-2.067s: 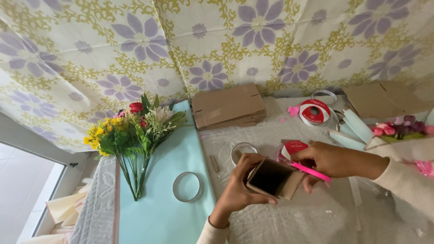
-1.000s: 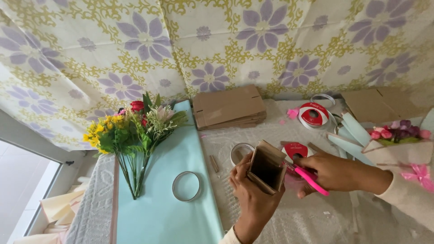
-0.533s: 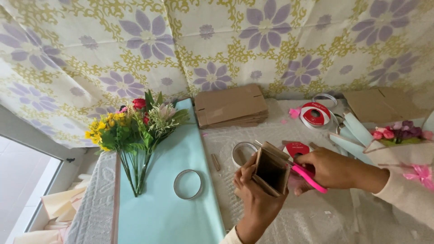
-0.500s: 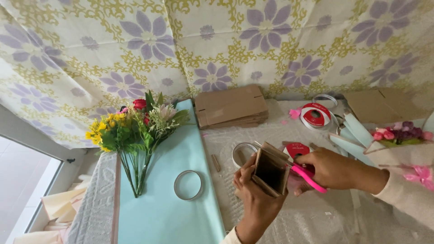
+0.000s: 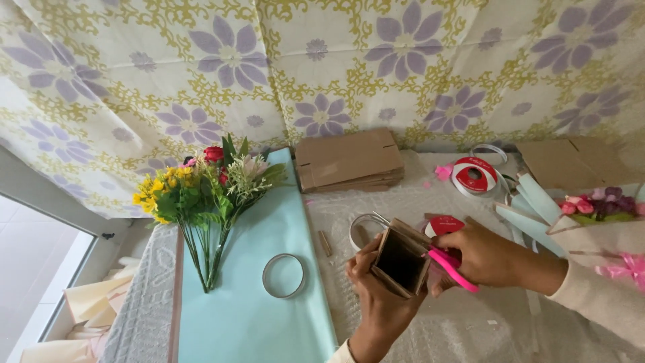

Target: The person assembles a small cardboard box by folding the flaps and securing them with clear tape. They use pink scissors to cut the tape and repeatedly press the tape onto the box edges to ensure it is sealed. The person also briefly handles a bouquet of artificial flowers on the table.

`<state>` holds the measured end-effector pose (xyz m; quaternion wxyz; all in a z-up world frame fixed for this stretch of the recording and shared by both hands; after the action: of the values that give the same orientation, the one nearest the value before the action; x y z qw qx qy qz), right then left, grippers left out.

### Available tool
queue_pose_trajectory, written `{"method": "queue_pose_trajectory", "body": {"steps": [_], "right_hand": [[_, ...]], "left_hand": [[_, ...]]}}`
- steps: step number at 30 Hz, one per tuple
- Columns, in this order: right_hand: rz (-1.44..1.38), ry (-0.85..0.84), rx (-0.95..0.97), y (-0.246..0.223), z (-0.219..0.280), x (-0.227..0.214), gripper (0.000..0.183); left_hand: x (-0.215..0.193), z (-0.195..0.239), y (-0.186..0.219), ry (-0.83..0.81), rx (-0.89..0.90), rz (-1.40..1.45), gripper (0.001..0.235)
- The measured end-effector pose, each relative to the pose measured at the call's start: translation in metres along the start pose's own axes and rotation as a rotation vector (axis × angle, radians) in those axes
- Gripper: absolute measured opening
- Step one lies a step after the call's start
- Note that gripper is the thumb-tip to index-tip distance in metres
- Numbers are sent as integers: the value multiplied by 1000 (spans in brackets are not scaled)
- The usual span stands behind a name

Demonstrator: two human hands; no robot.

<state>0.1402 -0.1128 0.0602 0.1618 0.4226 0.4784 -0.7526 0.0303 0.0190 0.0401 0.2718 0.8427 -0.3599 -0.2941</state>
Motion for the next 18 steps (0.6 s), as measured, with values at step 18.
{"method": "queue_pose_trajectory", "body": {"steps": [18], "right_hand": [[-212,-24,180,32,-7,2,32]], "left_hand": [[5,-12,-33,-217,-66,402,85]]}}
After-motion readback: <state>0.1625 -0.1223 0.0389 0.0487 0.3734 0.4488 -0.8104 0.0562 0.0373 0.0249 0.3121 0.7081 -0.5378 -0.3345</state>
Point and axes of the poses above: each hand's wrist, its own z-axis away from the middle knuckle, its own x-axis out of the palm, y = z × x, the point moved 9 cm from there along -z, towards the middle knuckle, and after that the axes turned 12 degrees about -y, right-handed, at the moved point
